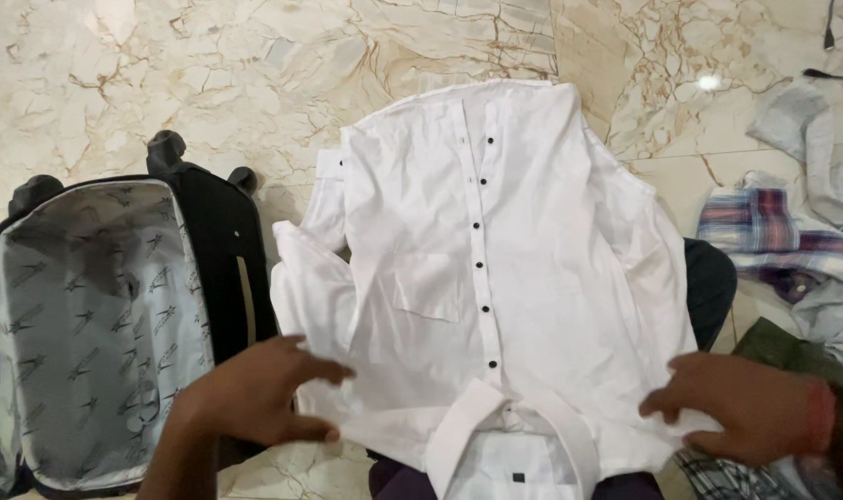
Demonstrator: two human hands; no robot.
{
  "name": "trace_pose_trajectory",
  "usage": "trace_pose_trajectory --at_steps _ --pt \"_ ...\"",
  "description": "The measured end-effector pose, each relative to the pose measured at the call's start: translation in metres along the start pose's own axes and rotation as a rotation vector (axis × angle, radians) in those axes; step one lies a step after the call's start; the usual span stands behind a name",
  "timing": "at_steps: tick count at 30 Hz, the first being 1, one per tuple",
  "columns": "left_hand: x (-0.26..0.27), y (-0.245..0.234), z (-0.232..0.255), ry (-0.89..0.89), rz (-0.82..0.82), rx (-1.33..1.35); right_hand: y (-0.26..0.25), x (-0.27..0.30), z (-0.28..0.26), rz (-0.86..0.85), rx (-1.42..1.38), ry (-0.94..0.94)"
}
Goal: The person buttons a white shirt while sitting on the floor, then spreads it out and folds the sleeves inward before partially folding the bottom up.
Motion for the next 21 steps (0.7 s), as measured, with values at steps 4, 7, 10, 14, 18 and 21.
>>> trace_pose_trajectory --at_steps 4,7,10,14,18,21 --pt "-0.063 -0.04 0.001 0.121 0.331 -0.196 -0.076 -0.02 -0.03 0.303 0.017 -0.316" --pt "-0.136 -0.073 0.006 0.157 0.357 -0.129 -0.134 -0.064 -0.044 0.357 -0.008 -0.334" --pt "-0.219 -0.105 0.009 0.13 0.408 -0.122 -0.191 -0.121 -0.047 0.525 0.018 -0.324" --pt "-0.32 -0.114 0.005 -0.005 0.52 -0.135 -0.225 -0.206 -0.051 0.701 -0.135 -0.173" --pt "-0.398 -0.09 -0.019 -0.135 0.626 0.175 -0.217 -0.263 -0.027 0.648 -0.492 0.21" --pt "-0.44 -0.05 -0.031 -0.101 0.738 0.198 -0.206 -0.301 -0.008 0.969 -0.299 -0.085"
Point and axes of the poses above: each hand's wrist, its own x-axis away from the middle knuckle, its own y-axis out of the palm, z = x × y, the point moved 3 cm from there along -x, towards the middle knuckle, and after that the axes turned 2 degrees about -x, right-handed, at the moved point
